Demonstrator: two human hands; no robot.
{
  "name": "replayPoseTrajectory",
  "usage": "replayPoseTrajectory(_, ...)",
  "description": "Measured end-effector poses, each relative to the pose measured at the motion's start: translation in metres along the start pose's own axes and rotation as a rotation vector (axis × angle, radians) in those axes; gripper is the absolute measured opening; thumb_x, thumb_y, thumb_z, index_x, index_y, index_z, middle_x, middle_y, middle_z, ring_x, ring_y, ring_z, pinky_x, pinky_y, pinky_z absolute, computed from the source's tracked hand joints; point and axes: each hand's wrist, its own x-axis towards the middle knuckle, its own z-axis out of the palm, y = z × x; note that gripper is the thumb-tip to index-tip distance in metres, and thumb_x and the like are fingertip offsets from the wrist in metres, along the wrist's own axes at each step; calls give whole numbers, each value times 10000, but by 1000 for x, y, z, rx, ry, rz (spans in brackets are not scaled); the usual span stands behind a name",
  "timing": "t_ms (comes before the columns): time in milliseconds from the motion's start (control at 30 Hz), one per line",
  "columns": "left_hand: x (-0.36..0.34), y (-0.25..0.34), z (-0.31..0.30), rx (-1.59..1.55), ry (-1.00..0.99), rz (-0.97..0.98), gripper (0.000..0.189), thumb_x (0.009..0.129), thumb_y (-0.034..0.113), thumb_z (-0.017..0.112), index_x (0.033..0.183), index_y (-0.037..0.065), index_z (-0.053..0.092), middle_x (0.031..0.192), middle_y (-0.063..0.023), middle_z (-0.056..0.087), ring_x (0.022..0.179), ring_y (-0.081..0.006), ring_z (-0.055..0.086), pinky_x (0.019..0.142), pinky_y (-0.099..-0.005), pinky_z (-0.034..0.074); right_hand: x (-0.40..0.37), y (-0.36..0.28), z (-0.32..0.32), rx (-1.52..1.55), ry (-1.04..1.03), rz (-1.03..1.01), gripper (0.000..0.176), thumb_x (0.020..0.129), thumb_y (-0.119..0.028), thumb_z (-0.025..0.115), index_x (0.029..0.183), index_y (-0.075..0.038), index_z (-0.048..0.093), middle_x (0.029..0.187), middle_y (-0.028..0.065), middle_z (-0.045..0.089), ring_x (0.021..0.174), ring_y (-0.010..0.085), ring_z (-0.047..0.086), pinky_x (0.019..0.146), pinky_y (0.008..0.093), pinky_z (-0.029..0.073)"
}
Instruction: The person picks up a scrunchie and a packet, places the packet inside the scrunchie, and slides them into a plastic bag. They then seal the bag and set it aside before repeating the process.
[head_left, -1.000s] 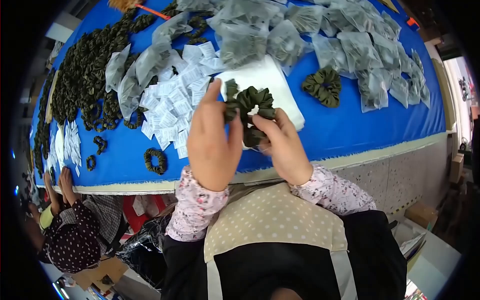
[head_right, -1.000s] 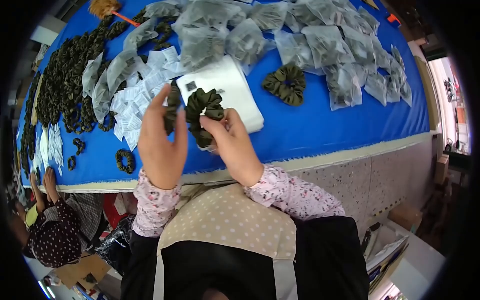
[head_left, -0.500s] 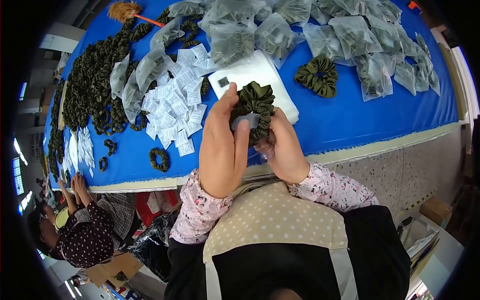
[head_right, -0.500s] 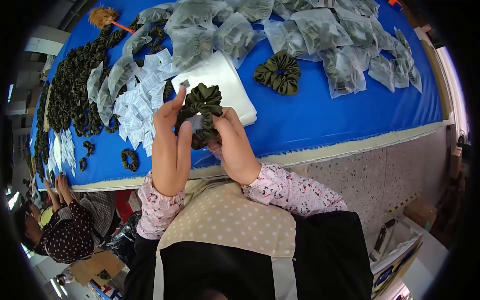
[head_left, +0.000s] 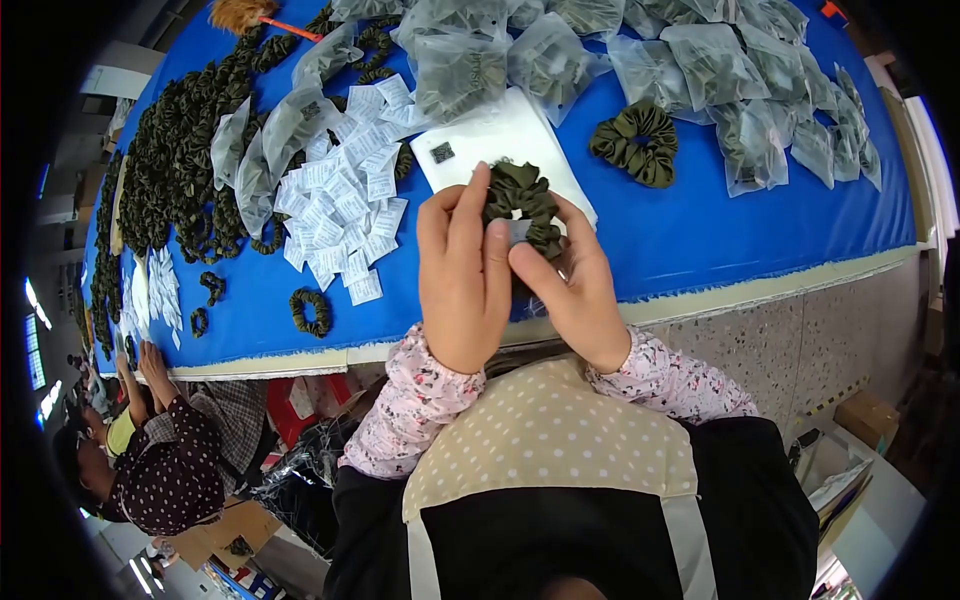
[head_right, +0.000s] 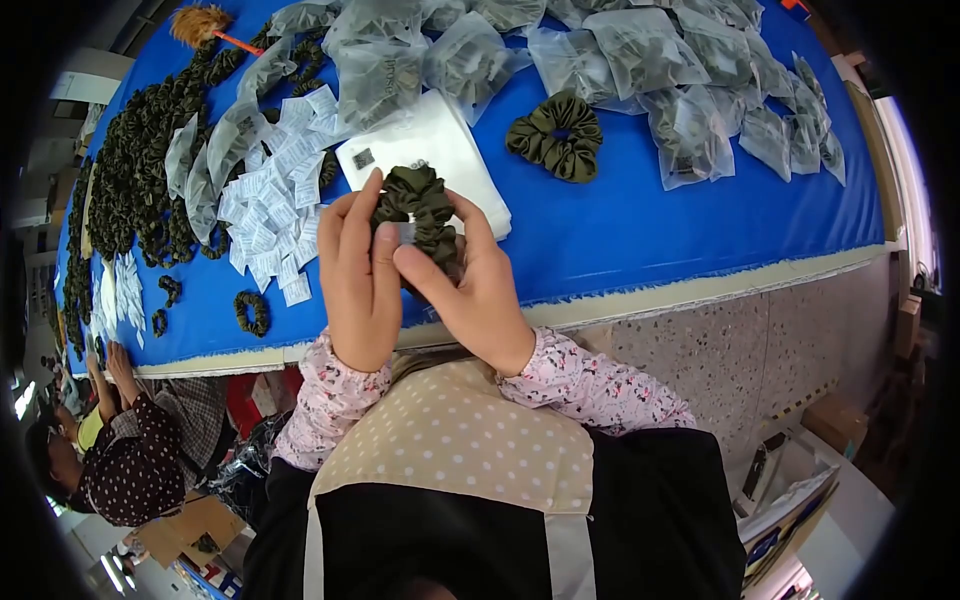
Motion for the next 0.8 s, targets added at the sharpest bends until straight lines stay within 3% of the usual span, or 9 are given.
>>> replayPoseTrajectory(167,-2,3,4,-237,-69,30,392,1002,40,527,1390,-9,548,1253,-169,565,1006,-280,571,910,-352,488,1,-3,-28,53,58,180,534,909,-47,685,1397,37,485,1171,152,667,956,183,660,836,269,545)
replayPoseTrajectory(333,5,-10,-15,-507,-87,-216,348,958,36,592,1304,11,612,1246,-143,578,1027,-269,579,903,-354,494,-6,-21,-68,104,128,307,453,937,-32,584,1379,45,520,1210,152,667,1007,198,661,894,305,543)
replayPoseTrajectory(467,-7,-45,-13,211,-175,227,325,877,14,657,1199,49,676,1249,-124,601,1057,-276,589,911,-356,488,-12,-37,-91,65,155,365,470,919,-51,660,1357,47,520,1163,144,679,997,183,654,874,289,540)
replayPoseTrajectory(633,-21,-56,9,421,-100,311,264,822,49,705,1086,48,690,1235,-103,613,1102,-290,596,913,-378,516,-14,-36,-94,87,155,394,439,927,-49,648,1340,45,534,1165,141,679,1000,181,654,877,285,536)
replayPoseTrajectory(800,-22,-50,16,587,-12,345,347,808,-18,686,1148,51,694,1264,-111,643,1121,-297,597,918,-374,519,-16,-37,-80,47,87,431,439,927,-54,654,1339,42,538,1157,142,680,990,186,658,884,282,530)
